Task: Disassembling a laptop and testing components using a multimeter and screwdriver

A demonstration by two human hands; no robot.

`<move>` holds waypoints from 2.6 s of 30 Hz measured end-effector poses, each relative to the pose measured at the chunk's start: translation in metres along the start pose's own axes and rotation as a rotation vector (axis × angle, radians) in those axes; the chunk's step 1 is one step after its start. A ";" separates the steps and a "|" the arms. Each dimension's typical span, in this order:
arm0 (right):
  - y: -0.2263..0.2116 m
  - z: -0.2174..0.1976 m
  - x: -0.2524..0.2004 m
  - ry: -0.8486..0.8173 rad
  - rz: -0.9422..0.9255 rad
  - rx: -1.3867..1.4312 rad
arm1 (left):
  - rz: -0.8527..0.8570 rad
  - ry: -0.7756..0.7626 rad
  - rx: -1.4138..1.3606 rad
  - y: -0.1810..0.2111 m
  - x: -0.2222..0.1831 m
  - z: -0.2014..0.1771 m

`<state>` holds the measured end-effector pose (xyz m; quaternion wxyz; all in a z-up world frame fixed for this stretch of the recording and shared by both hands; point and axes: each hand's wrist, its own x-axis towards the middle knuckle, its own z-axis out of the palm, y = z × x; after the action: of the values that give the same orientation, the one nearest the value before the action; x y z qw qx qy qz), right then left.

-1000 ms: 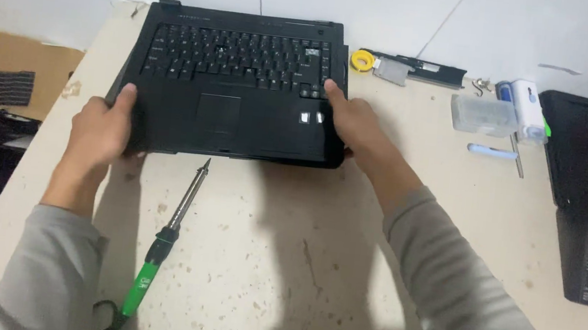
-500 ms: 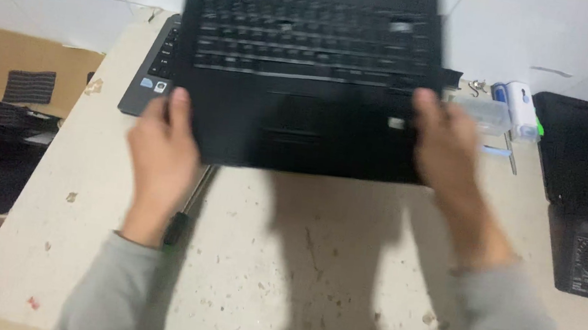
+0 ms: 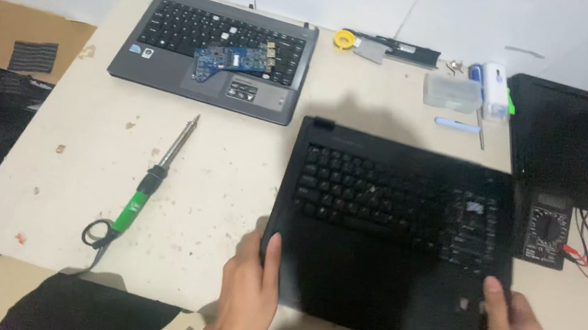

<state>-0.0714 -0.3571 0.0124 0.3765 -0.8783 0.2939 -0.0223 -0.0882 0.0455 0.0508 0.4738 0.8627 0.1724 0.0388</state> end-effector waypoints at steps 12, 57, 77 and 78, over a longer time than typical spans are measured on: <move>-0.017 0.008 -0.022 -0.140 0.003 -0.048 | -0.172 -0.104 0.502 -0.012 -0.022 -0.006; 0.005 -0.020 -0.056 -0.180 -0.088 -0.204 | -0.056 -0.232 0.098 -0.039 0.001 -0.053; -0.008 -0.038 -0.078 -0.189 0.118 0.433 | -0.308 -0.278 -0.038 -0.056 -0.011 -0.062; -0.009 -0.038 -0.080 -0.156 0.130 0.459 | -0.335 -0.277 -0.099 -0.059 -0.012 -0.061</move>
<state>-0.1434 -0.3343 0.0600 0.5882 -0.7481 0.3073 0.0037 -0.1285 0.1198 0.0366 0.5345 0.7949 0.2446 -0.1508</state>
